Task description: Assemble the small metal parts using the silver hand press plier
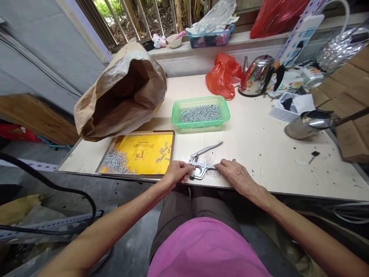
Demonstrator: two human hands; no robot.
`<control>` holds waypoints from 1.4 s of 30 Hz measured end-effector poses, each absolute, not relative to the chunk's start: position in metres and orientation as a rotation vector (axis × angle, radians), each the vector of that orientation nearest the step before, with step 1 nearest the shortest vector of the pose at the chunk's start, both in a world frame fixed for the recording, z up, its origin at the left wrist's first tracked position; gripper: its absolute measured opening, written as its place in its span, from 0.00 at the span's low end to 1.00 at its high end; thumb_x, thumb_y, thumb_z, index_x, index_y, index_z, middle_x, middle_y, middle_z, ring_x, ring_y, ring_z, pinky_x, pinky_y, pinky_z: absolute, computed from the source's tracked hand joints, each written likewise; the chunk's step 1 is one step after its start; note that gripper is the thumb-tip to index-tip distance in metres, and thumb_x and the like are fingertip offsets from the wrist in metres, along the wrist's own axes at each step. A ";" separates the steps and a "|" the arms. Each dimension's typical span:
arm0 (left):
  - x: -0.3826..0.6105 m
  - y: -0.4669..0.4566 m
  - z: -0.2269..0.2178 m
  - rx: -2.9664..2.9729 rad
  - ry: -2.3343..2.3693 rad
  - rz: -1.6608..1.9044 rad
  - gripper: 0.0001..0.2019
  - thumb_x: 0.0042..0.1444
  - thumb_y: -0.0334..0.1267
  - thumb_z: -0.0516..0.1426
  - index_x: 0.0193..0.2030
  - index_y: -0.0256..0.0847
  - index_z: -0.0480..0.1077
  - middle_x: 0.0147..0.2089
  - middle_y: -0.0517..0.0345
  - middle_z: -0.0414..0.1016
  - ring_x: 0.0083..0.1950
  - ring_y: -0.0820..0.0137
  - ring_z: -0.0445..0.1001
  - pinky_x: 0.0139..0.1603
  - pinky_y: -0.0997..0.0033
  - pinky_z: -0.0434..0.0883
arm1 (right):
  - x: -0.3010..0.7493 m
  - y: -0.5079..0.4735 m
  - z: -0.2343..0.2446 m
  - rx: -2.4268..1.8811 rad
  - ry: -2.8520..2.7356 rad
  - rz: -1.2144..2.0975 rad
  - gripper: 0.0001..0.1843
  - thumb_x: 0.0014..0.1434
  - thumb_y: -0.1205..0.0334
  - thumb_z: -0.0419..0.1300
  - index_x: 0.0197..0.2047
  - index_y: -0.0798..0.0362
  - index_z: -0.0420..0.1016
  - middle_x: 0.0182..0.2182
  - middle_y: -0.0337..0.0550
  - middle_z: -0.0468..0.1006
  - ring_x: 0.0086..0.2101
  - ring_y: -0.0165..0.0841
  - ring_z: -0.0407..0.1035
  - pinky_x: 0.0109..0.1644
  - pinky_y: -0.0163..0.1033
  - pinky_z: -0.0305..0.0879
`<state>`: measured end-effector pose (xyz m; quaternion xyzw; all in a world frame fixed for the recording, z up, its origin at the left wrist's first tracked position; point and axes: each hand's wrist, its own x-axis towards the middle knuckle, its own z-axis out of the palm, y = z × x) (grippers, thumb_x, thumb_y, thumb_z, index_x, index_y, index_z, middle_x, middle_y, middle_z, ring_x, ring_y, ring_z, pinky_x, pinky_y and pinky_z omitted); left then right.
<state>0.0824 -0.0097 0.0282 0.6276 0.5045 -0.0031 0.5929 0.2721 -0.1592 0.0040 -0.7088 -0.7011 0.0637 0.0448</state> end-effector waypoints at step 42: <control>0.090 -0.001 0.028 1.579 1.065 -0.428 0.12 0.47 0.41 0.60 0.21 0.37 0.66 0.13 0.66 0.63 0.15 0.79 0.60 0.17 0.80 0.58 | 0.294 -0.143 0.022 -2.049 -2.158 0.203 0.31 0.57 0.47 0.61 0.59 0.53 0.64 0.60 0.58 0.62 0.56 0.49 0.57 0.52 0.51 0.59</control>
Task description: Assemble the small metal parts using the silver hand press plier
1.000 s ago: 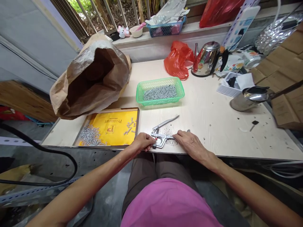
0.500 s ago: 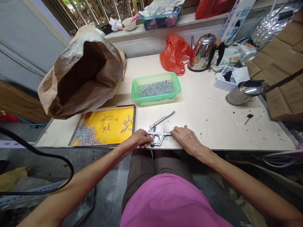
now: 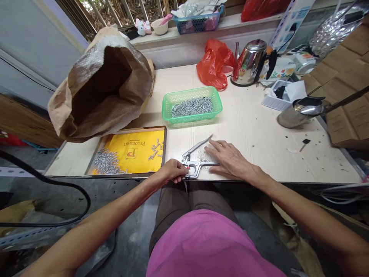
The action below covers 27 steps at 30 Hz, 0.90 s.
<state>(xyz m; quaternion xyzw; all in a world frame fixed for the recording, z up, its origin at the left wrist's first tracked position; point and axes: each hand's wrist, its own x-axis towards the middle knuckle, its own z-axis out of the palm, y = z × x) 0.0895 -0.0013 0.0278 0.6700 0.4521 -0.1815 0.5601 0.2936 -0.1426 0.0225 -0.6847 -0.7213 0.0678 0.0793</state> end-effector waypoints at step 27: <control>0.118 -0.028 0.029 2.818 0.622 0.058 0.22 0.53 0.42 0.63 0.53 0.39 0.67 0.54 0.49 0.70 0.55 0.59 0.65 0.51 0.63 0.67 | 0.296 -0.114 0.028 -2.130 -2.299 0.324 0.28 0.53 0.49 0.66 0.51 0.57 0.70 0.45 0.52 0.70 0.46 0.44 0.63 0.47 0.45 0.59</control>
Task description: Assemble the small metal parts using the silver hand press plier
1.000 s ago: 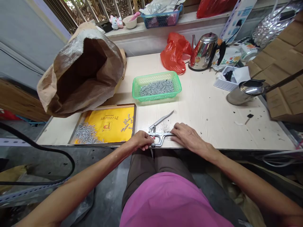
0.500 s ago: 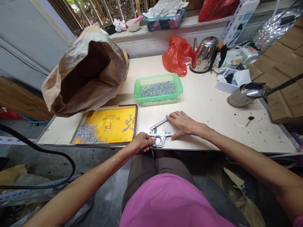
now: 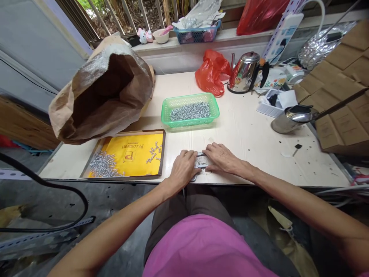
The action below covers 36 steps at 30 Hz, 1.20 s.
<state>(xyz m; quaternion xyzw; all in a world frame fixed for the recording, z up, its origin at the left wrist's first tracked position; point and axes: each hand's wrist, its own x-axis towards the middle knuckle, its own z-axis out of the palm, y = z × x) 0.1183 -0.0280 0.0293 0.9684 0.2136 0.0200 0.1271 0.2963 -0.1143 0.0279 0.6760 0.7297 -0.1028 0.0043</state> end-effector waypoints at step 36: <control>0.106 -0.101 -0.018 2.737 0.446 0.357 0.22 0.65 0.45 0.48 0.61 0.36 0.62 0.64 0.45 0.65 0.69 0.56 0.56 0.68 0.47 0.53 | 0.322 -0.081 0.024 2.188 2.242 -0.214 0.09 0.64 0.63 0.53 0.41 0.53 0.74 0.39 0.46 0.76 0.42 0.37 0.66 0.46 0.42 0.54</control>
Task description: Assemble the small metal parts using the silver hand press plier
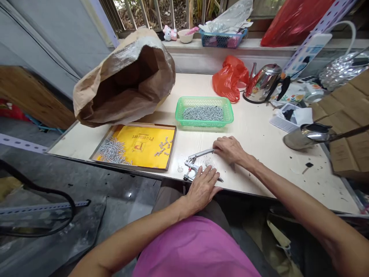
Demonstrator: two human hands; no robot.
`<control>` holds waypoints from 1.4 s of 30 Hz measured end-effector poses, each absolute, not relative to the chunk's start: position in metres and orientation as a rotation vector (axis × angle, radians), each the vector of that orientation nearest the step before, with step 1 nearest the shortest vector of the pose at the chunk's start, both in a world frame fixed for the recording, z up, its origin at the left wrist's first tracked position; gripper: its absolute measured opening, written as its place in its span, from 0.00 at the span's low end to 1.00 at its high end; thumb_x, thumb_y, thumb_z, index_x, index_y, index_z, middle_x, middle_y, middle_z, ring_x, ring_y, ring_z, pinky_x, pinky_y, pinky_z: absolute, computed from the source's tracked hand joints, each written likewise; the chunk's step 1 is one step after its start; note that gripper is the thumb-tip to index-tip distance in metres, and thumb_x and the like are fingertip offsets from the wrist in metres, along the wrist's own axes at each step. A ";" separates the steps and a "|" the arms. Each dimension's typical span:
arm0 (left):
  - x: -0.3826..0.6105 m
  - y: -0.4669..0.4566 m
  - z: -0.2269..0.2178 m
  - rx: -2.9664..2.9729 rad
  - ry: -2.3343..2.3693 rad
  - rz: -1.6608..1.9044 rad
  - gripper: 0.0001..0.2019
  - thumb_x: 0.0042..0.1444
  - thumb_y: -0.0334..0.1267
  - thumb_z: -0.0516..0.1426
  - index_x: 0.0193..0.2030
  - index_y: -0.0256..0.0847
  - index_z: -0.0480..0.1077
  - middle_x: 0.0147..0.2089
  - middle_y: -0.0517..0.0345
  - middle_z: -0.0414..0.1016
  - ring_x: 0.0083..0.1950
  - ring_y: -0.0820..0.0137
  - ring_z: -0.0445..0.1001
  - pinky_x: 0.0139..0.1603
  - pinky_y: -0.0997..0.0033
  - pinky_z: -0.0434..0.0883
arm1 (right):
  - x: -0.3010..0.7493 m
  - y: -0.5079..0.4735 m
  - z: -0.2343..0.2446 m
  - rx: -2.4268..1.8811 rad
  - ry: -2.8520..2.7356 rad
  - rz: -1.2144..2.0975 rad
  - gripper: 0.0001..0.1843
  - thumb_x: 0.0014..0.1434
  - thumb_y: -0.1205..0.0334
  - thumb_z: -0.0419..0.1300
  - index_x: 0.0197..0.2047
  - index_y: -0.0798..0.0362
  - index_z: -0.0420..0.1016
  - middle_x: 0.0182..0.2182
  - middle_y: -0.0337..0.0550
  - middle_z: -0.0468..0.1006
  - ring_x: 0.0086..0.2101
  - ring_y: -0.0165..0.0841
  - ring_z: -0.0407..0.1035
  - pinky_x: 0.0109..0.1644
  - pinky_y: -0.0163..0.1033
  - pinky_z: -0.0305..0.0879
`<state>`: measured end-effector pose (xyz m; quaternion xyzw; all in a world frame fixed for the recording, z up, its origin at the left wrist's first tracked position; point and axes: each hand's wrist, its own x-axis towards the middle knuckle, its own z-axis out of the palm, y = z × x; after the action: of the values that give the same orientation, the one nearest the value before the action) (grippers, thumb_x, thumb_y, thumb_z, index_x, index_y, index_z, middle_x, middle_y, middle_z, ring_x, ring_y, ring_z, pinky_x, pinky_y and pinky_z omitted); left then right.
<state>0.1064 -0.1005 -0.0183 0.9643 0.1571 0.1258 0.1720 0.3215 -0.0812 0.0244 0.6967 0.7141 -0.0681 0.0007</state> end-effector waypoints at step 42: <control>-0.073 0.100 0.053 2.261 1.782 -0.416 0.11 0.46 0.35 0.56 0.35 0.38 0.77 0.39 0.48 0.79 0.42 0.60 0.76 0.38 0.70 0.68 | 0.320 -0.117 0.015 2.493 2.645 -0.297 0.26 0.63 0.47 0.51 0.64 0.40 0.58 0.48 0.46 0.72 0.38 0.38 0.74 0.39 0.43 0.71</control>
<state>-0.0731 0.0997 0.0531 0.7720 0.6086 -0.1421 0.1162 0.3198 -0.1173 0.0146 0.6619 0.7023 -0.0788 -0.2499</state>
